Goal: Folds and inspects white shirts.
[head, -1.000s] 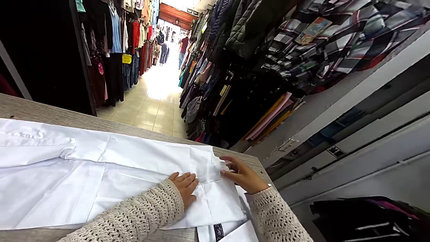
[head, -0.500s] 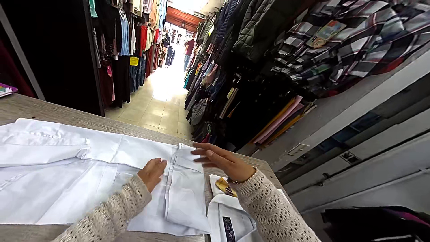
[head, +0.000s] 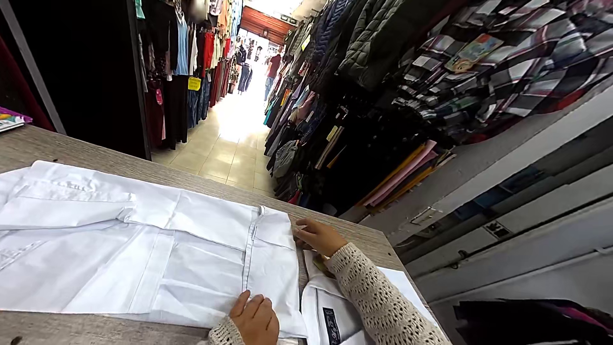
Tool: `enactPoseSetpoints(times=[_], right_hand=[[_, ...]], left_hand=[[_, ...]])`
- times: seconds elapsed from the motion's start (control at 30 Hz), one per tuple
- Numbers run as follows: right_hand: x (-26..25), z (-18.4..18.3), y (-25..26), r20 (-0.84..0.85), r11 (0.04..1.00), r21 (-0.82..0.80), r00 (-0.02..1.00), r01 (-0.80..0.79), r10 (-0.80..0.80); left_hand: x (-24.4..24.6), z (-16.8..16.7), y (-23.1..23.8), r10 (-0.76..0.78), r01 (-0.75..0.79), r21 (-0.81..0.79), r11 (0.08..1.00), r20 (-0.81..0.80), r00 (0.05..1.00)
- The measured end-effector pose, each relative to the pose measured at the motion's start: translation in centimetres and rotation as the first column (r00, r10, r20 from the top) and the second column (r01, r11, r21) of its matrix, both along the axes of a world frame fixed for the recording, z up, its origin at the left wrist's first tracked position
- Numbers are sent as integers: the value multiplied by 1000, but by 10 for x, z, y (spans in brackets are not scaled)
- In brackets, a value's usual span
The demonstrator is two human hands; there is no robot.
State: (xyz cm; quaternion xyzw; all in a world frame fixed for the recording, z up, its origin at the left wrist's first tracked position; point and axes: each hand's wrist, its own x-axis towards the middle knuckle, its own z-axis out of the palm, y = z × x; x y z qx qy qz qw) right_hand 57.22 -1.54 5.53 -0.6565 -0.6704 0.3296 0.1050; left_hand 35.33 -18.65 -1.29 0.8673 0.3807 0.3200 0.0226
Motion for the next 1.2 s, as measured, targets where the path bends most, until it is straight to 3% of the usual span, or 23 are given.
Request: enactPoseSetpoints(times=[0.07,0.17,0.23,0.3,0.37,0.4,0.43,0.5,0.53,0.6,0.7,0.83,0.9,1.0,1.07,1.2], right_hand=[[-11,0,3,-115,996,-55,991,69,-75],[-22,-5,4,-415,991,-80,900,108,-132],[-20,-3,0,-503,989,-126,854,79,-132],[-15,3,-10,-416,983,-183,907,-13,-66],[-14,7,-19,-265,965,-243,964,-101,35],[-14,8,-22,-198,951,-284,978,-119,63],[-13,6,-23,-156,947,-304,986,-105,59],[-13,0,-26,-184,973,-231,983,-22,-21],[-14,-3,-27,-236,990,-142,970,22,-56],[-28,4,-29,-325,996,63,945,70,-46],[-65,34,-27,-320,954,295,935,-54,152],[-144,71,-15,-251,876,381,879,-296,406],[-205,87,-11,-248,858,341,844,-383,475],[-308,100,-15,-225,800,313,778,-513,587],[-380,105,-25,-103,737,258,741,-625,664],[-508,74,-29,152,572,170,595,-803,789]], left_hand=[[6,3,7,12,-10,77,997,-21,1000],[5,14,9,-76,67,-138,988,-61,995],[3,11,7,-98,89,-193,977,-36,995],[-3,8,0,-119,119,-320,940,19,993],[-19,21,-9,-131,141,-541,829,58,990],[-31,27,-15,-104,137,-580,803,90,991],[-43,28,-23,-35,111,-522,846,153,988],[-74,16,-33,146,-80,-199,977,348,926],[-96,11,-33,229,-215,-81,973,400,887],[-160,5,-33,431,-452,-40,891,389,814],[-269,-8,-40,720,-723,-149,675,345,601],[-377,-17,-43,916,-805,-465,370,330,230],[-407,-26,-35,944,-757,-583,294,299,137],[-419,-19,-26,953,-671,-678,300,241,183],[-420,-7,-26,949,-612,-728,308,195,246],[-420,17,-33,931,-503,-802,323,171,324]])
